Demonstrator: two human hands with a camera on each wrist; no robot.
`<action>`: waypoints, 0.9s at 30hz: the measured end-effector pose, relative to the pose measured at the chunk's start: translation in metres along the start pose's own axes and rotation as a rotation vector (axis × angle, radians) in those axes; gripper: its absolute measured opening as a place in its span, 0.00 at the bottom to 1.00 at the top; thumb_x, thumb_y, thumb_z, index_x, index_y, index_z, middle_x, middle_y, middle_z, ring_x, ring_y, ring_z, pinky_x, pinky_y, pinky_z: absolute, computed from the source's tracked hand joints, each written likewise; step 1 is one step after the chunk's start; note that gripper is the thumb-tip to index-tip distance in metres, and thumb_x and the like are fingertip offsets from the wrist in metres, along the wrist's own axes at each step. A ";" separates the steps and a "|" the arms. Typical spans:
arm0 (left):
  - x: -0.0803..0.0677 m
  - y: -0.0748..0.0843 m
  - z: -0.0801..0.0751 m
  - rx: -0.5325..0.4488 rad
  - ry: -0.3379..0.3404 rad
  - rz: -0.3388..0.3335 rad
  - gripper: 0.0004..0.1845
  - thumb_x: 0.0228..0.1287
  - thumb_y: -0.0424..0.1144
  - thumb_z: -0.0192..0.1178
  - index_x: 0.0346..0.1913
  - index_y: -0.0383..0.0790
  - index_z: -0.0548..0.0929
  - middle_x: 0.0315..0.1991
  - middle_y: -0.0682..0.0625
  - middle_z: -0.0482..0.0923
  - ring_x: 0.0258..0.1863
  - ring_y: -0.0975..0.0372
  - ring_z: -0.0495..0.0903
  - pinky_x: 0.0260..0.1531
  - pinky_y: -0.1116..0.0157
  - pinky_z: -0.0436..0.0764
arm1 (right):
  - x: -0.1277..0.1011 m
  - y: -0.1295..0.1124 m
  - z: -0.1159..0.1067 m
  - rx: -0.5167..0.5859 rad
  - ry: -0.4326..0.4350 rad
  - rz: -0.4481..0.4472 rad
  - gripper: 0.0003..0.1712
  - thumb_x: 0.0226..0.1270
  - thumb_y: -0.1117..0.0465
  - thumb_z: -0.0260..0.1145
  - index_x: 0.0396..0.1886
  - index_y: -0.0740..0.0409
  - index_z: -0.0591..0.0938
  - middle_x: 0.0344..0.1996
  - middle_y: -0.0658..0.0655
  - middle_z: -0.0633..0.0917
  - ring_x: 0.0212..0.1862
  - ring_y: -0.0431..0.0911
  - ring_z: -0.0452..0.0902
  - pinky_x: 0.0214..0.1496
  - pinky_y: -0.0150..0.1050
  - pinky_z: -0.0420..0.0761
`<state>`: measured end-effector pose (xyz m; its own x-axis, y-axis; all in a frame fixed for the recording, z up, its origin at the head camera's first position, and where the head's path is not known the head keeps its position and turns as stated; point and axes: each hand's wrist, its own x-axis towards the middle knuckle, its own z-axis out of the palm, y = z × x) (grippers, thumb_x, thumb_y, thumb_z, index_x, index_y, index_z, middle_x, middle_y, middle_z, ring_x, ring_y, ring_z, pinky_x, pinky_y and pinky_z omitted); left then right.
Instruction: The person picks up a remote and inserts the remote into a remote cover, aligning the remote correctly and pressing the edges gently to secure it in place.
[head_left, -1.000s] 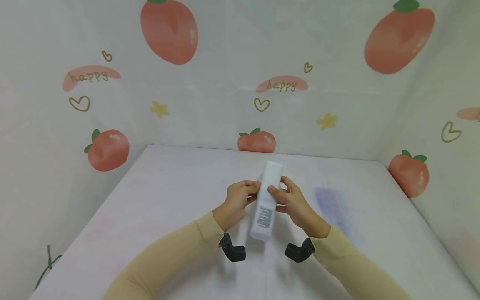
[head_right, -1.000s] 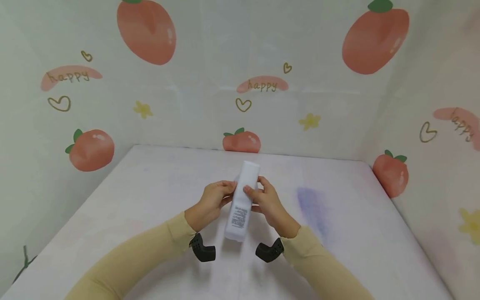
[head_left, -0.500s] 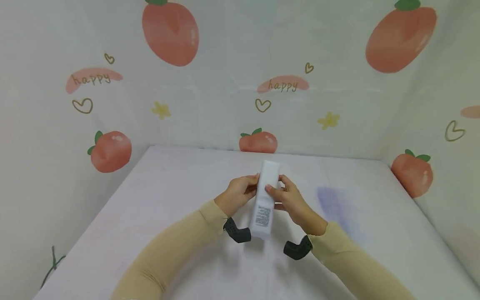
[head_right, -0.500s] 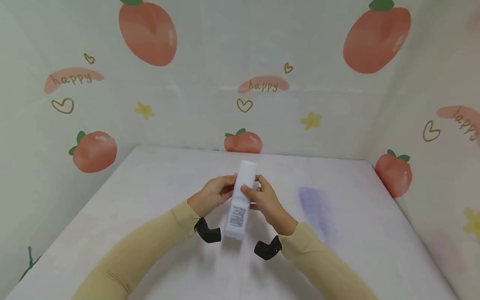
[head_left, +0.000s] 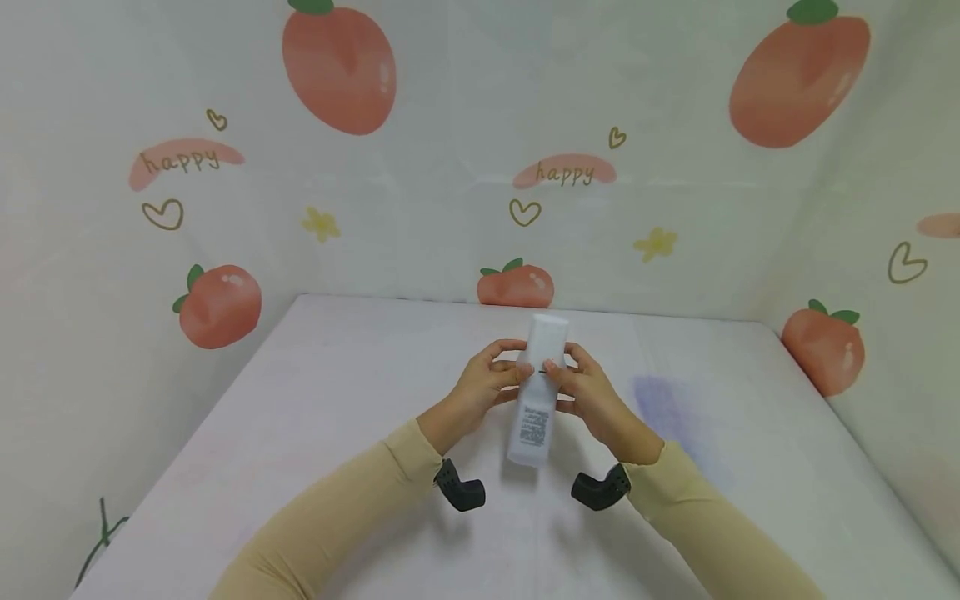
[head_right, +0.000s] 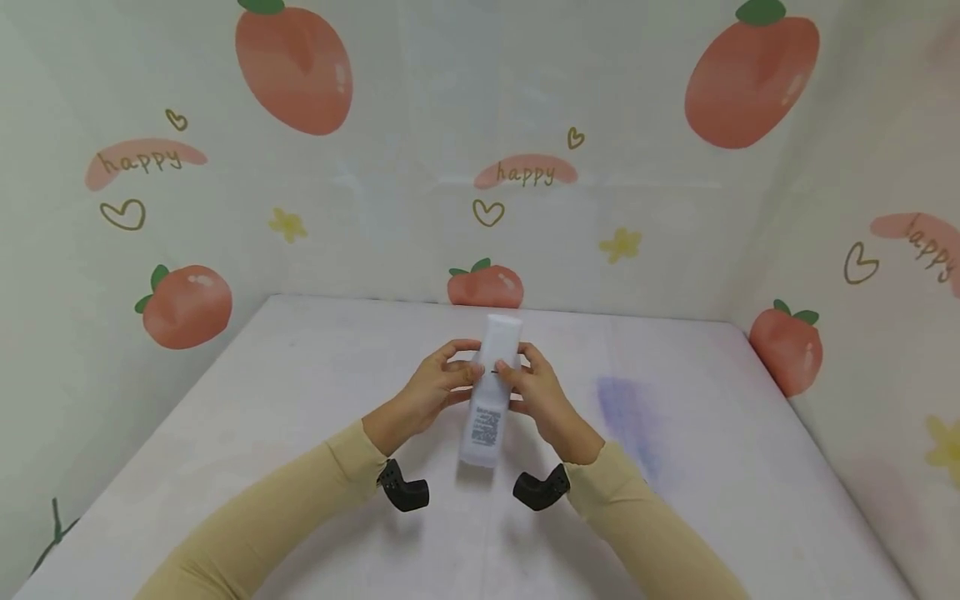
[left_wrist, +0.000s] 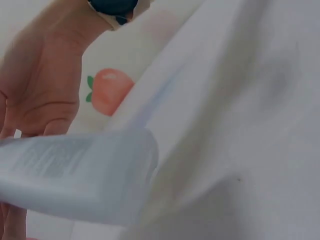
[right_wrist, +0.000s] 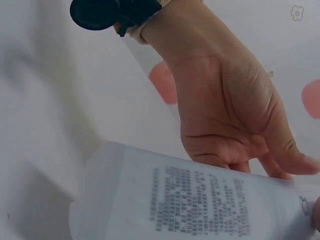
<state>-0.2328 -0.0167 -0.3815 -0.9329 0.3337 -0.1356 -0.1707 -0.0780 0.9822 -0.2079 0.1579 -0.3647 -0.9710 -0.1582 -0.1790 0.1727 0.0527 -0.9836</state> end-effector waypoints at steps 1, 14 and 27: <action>0.000 0.001 -0.001 0.028 -0.008 -0.003 0.23 0.64 0.37 0.64 0.62 0.45 0.73 0.47 0.43 0.81 0.43 0.59 0.81 0.53 0.55 0.80 | -0.001 0.000 0.000 -0.002 -0.009 -0.001 0.25 0.75 0.54 0.54 0.66 0.58 0.62 0.50 0.59 0.79 0.44 0.44 0.80 0.50 0.46 0.80; 0.003 0.004 0.001 0.289 -0.093 -0.018 0.24 0.58 0.38 0.69 0.57 0.38 0.78 0.46 0.45 0.76 0.44 0.58 0.79 0.46 0.57 0.83 | -0.006 0.001 -0.001 -0.050 -0.054 0.021 0.27 0.74 0.55 0.56 0.68 0.58 0.62 0.55 0.63 0.76 0.47 0.47 0.79 0.52 0.49 0.80; 0.003 0.008 -0.003 0.116 -0.001 -0.073 0.29 0.62 0.39 0.66 0.65 0.39 0.72 0.56 0.42 0.79 0.50 0.55 0.81 0.56 0.54 0.78 | -0.006 0.018 0.004 0.181 0.025 0.035 0.09 0.74 0.58 0.58 0.45 0.59 0.78 0.38 0.46 0.81 0.41 0.40 0.81 0.49 0.37 0.82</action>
<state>-0.2384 -0.0190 -0.3740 -0.9190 0.3354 -0.2071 -0.2002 0.0554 0.9782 -0.1982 0.1562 -0.3814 -0.9674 -0.1352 -0.2143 0.2308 -0.1210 -0.9655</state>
